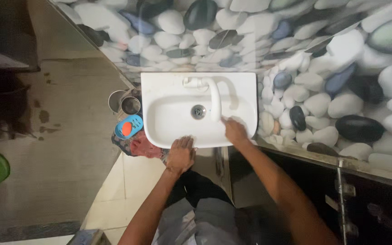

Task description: The person scrubs a white bathroom sink using a toothbrush, focusing on the basin, drain, and faucet. They repeatedly scrub and rinse the sink surfaces throughout the clip.

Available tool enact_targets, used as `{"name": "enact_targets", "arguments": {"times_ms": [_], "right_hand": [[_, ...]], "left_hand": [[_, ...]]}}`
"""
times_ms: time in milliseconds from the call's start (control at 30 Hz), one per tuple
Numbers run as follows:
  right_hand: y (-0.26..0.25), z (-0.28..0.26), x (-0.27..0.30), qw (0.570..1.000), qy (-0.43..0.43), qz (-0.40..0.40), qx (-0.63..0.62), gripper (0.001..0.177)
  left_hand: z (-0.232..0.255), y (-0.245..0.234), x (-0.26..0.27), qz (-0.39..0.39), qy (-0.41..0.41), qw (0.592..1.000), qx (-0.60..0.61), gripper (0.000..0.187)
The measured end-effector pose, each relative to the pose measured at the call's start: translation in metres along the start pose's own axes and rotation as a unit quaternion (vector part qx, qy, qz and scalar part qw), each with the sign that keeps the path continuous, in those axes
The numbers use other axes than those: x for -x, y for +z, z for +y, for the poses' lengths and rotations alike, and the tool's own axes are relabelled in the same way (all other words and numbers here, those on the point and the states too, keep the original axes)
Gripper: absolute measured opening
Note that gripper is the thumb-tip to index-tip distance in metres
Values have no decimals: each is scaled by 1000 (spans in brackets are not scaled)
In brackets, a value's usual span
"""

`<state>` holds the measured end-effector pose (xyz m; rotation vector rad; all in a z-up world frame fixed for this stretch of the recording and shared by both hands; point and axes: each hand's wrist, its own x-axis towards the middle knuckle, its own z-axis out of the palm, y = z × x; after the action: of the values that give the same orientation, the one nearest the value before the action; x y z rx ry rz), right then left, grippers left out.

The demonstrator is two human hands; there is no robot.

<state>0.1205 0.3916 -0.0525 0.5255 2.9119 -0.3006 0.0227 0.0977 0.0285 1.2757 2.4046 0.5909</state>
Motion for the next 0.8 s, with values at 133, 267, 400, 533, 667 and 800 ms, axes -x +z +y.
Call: {"name": "enact_targets", "arguments": {"times_ms": [133, 267, 400, 533, 667, 800], "right_hand": [[-23, 8, -5, 995, 91, -34, 32, 55], [21, -12, -22, 997, 76, -4, -6, 32], [11, -12, -12, 995, -3, -92, -27, 32], [1, 3, -19, 999, 19, -1, -34, 54], [27, -3, -37, 998, 43, 9, -36, 48], [43, -32, -47, 999, 1, -2, -44, 48]], "left_hand": [[4, -5, -3, 13, 10, 1000, -14, 51], [11, -14, -7, 1, -12, 1000, 3, 51], [13, -17, -3, -5, -15, 1000, 4, 51], [11, -13, -5, 12, -8, 1000, -3, 52], [11, -15, -4, -27, -17, 999, -6, 53], [14, -16, -5, -28, -23, 999, -15, 53]]}}
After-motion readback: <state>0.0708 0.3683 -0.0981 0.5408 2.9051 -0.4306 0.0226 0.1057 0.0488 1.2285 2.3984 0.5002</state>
